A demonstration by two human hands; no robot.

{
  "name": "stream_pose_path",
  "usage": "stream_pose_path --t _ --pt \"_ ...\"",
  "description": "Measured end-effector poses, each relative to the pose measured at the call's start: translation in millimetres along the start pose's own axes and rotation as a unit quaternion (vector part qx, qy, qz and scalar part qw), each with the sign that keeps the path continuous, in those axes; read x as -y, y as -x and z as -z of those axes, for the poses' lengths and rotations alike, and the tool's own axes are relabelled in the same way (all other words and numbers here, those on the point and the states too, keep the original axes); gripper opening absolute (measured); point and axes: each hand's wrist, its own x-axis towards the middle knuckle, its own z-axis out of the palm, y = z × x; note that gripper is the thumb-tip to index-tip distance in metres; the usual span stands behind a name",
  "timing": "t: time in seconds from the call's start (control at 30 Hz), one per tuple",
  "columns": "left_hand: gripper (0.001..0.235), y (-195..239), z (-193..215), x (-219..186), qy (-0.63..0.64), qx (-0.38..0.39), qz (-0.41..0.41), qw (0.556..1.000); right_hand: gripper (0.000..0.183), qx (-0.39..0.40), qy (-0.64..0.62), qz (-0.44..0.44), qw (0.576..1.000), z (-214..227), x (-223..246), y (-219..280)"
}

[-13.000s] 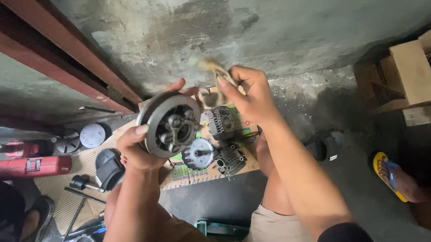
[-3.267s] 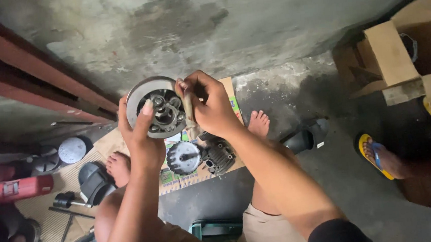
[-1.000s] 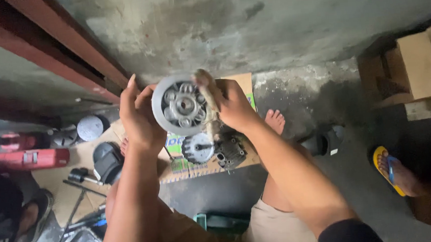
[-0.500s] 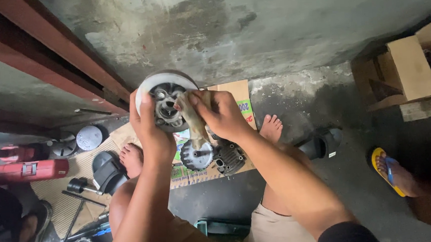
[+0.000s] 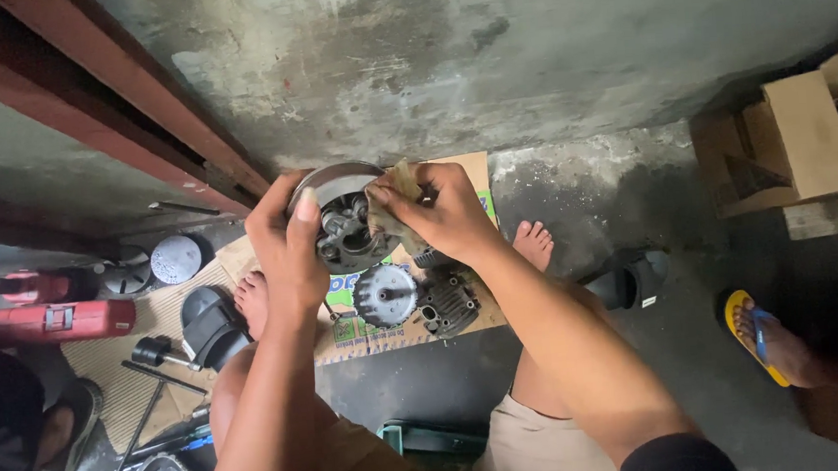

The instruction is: Cleaning a motorcycle clutch component by wiping it thoroughly with a cloth to remove grease and debris.

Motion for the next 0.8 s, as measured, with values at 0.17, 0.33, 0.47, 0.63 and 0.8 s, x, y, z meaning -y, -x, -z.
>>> stream_pose_path --t 0.17,0.33,0.47,0.63,0.8 --pt "0.041 -6.9 7.0 -0.6 -0.014 0.032 0.007 0.999 0.033 -0.001 0.009 0.000 1.000 -11.0 17.7 7.0" --pt "0.042 -9.2 25.0 51.0 0.008 0.008 0.058 0.998 0.040 0.033 0.027 0.034 0.999 -11.8 17.5 9.4" --pt "0.042 -18.1 5.5 -4.0 0.166 -0.108 0.222 0.955 0.028 0.068 -0.009 0.045 0.997 -12.2 27.7 16.7" --pt "0.040 -12.0 15.6 21.4 0.140 -0.084 0.175 0.971 0.030 0.019 0.020 0.069 0.997 -12.2 13.8 3.8" --pt "0.040 -1.2 12.8 25.7 -0.072 0.005 -0.005 0.997 0.027 -0.043 0.048 0.069 0.995 -13.5 15.8 5.5"
